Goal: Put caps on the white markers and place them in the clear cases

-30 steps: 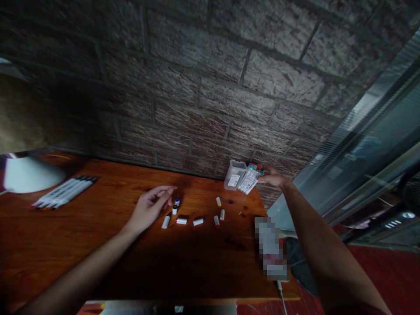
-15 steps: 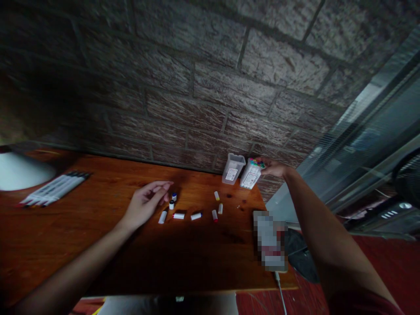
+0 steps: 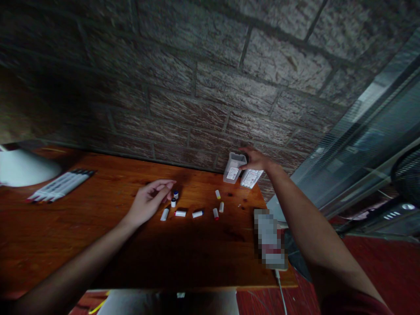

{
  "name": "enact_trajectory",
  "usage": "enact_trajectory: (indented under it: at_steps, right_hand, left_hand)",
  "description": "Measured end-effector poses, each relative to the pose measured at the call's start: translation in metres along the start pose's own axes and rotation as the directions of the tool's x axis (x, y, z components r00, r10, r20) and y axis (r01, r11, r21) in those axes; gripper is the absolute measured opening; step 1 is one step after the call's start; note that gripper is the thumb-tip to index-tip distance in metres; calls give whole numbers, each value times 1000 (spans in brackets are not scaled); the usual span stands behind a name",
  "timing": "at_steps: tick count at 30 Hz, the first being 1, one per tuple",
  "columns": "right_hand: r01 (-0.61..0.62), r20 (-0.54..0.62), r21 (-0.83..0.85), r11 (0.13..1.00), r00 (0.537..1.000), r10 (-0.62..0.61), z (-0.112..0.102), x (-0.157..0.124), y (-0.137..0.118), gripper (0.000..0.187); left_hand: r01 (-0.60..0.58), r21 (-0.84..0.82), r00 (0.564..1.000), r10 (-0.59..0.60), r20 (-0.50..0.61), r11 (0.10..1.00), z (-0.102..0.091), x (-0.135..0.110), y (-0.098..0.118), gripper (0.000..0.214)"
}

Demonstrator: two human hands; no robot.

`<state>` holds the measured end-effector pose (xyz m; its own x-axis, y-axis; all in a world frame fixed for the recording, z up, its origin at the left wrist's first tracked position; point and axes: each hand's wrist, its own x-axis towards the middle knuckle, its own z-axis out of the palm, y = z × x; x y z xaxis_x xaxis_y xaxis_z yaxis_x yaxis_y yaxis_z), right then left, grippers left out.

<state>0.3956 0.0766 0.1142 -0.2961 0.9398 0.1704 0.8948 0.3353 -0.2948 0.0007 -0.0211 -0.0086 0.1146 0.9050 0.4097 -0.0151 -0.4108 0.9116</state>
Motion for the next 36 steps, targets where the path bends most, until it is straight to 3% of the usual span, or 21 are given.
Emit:
enact_trajectory:
  at_steps: [5, 10, 15, 21, 25, 30, 33, 36]
  right_hand:
    - [-30, 23, -65, 997, 999, 32, 22, 30, -17, 74]
    - [-10, -2, -78, 997, 1000, 10, 22, 30, -38, 55]
    - [210, -76, 44, 977, 976, -206, 23, 24, -95, 69]
    - [359, -16, 36, 933, 933, -359, 66, 27, -146, 74]
    - [260, 23, 91, 961, 965, -263, 92, 26, -149, 80]
    - [163, 1, 241, 957, 986, -168, 95, 15, -145, 102]
    - [171, -129, 396, 902, 983, -130, 95, 3, -148, 105]
    - [123, -337, 595, 794, 935, 108, 102, -15, -151, 80]
  left_hand:
    - [-18, 32, 1000, 17, 11, 999, 0, -2, -5, 33]
    - [-40, 58, 999, 41, -18, 997, -1, -1, -7, 32]
    - [-60, 74, 990, 69, -123, 995, -5, 1, -7, 31]
    - [-47, 107, 984, 64, -165, 993, -6, 3, -9, 32]
    - [-50, 122, 985, 70, -161, 991, -6, 3, -10, 32]
    - [-53, 128, 986, 72, -150, 990, -7, 2, -10, 32]
    - [-65, 144, 985, 87, -152, 987, -5, 2, -9, 31]
    - [-62, 154, 987, 84, -140, 986, -4, 0, -7, 31]
